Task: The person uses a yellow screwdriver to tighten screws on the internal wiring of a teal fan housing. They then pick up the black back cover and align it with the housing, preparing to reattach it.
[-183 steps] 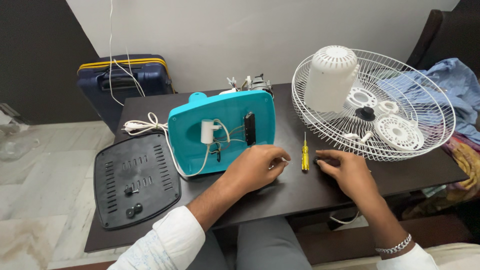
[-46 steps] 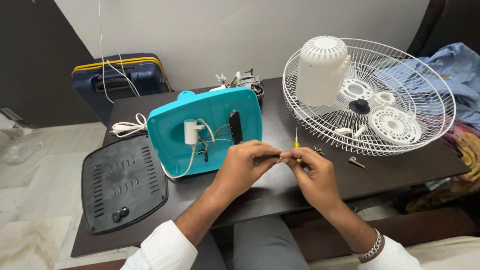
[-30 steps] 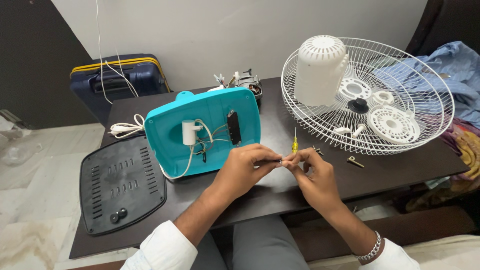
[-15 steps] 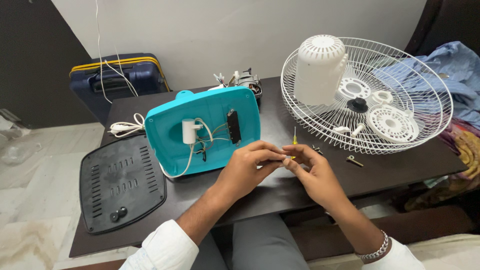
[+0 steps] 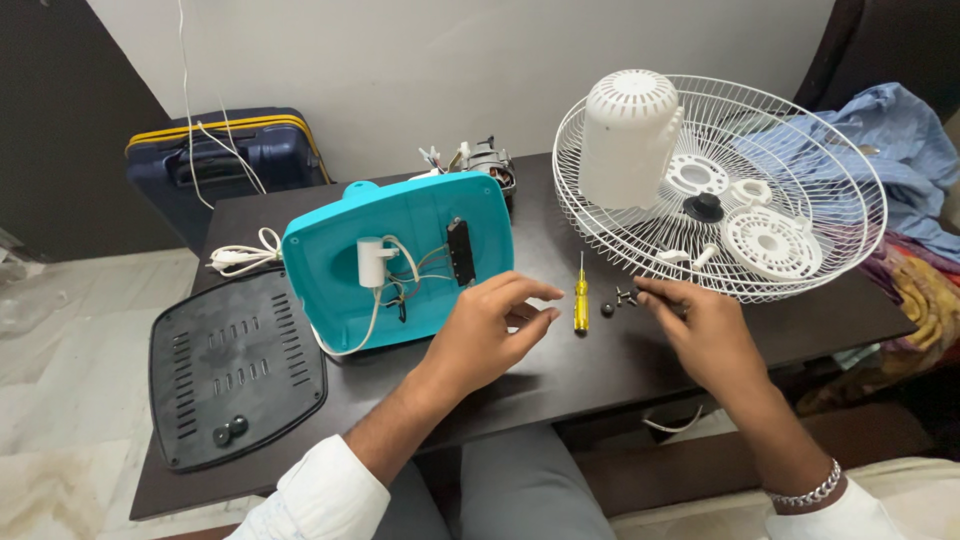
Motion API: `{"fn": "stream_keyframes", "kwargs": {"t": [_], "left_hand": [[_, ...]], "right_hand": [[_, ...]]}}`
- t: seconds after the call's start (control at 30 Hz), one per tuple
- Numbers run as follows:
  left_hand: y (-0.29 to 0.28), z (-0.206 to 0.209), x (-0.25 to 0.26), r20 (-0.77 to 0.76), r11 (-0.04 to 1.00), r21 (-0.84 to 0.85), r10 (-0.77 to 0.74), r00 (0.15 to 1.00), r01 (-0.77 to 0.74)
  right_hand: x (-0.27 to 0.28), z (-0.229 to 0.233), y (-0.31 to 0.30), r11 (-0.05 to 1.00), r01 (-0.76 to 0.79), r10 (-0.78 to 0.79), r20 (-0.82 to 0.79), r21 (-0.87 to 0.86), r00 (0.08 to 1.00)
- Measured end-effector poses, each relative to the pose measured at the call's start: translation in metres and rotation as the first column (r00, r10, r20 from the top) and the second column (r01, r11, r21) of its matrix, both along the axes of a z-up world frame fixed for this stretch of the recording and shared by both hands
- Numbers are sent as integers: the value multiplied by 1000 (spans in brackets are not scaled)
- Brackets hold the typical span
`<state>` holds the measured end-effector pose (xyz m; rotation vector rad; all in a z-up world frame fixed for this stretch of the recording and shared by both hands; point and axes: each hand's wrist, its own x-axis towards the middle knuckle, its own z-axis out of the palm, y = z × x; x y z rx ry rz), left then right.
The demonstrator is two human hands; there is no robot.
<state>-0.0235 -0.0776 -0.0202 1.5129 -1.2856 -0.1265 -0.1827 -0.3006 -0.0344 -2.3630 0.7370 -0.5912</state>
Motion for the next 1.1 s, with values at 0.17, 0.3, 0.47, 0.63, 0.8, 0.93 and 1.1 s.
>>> {"fn": "stream_keyframes", "kwargs": {"t": [0.17,0.3,0.47,0.63,0.8,0.93,1.1], "left_hand": [[-1,-2,-1,-33,1000,9,-8,999,9],[1,-2,-1,-48,999,33,-9,999,11],[4,-1,0,-54,999,50,8,999,-6],[6,0,1,-70,999,54,10,997,-7],[10,0,1,-82,1000,19,0,997,1],[19,3,3,-69,999,23,28,997,-26],[48,12,9,-75,995,35,97,992,-94]], "right_hand": [[-2,3,12,997,-37,32,-86,-63,996],[2,1,22,995,-14,-6,-203,-101,979],[5,0,24,994,-15,-8,-205,-111,979],[5,-2,19,997,-33,22,-156,-70,987],[0,4,17,996,-51,48,-51,-67,998],[0,16,26,996,12,-13,-10,-91,1000],[20,33,63,988,-53,54,7,-145,999]]}}
